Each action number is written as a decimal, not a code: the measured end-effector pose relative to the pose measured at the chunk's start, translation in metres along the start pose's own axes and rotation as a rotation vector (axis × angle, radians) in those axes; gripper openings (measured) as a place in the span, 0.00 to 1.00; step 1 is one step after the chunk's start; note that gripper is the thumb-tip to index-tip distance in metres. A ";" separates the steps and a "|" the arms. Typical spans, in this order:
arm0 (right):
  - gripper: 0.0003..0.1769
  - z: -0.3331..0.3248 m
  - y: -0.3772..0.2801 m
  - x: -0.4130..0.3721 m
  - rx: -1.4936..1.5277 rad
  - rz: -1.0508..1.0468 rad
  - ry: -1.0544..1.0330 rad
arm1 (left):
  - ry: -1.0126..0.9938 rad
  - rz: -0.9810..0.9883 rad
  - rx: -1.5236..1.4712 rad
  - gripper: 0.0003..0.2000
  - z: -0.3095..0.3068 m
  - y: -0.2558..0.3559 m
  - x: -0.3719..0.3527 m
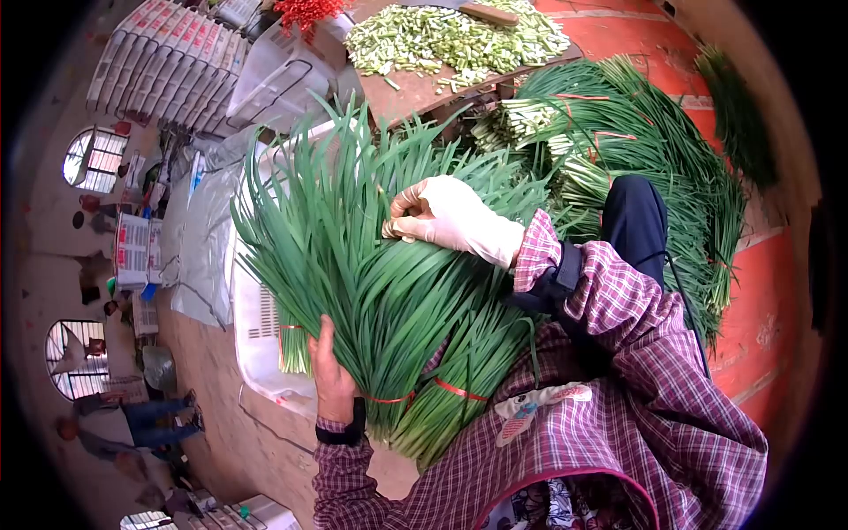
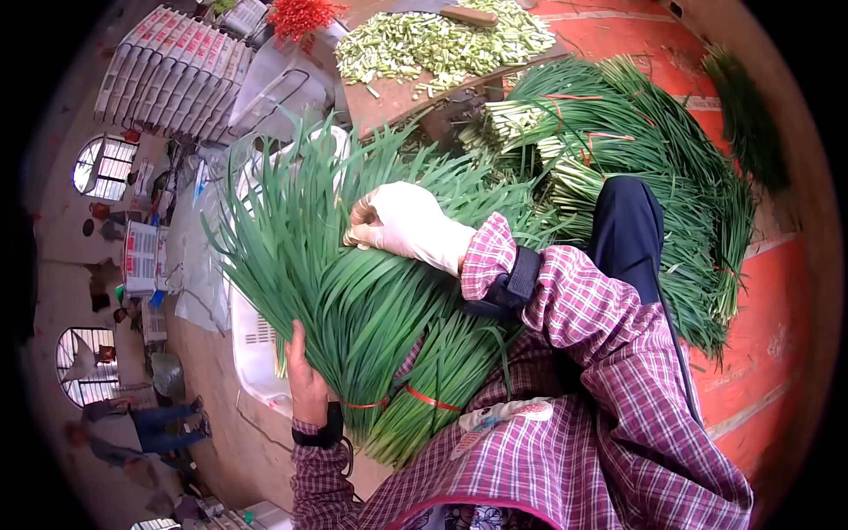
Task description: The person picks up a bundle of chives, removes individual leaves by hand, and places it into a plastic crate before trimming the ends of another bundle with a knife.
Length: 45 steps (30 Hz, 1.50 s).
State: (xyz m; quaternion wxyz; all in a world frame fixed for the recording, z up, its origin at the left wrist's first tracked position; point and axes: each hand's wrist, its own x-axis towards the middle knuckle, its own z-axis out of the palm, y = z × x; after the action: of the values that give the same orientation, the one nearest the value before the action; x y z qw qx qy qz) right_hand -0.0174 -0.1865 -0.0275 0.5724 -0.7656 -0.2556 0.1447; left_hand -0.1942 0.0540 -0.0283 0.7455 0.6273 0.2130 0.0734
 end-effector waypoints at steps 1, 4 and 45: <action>0.16 0.003 0.003 -0.002 0.001 0.000 -0.001 | 0.012 -0.028 -0.020 0.17 0.001 0.002 0.000; 0.12 0.016 0.013 -0.008 0.222 -0.038 0.103 | 0.035 -0.070 -0.096 0.17 0.005 0.004 0.000; 0.11 -0.028 -0.041 -0.009 -0.253 -0.322 0.185 | 0.050 0.130 0.126 0.16 0.009 -0.007 -0.009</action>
State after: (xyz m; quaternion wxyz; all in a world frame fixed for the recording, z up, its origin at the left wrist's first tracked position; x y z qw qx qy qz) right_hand -0.0197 -0.2055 0.0196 0.5086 -0.7906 -0.3368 -0.0525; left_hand -0.1996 0.0407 -0.0318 0.6925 0.6836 0.1946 0.1236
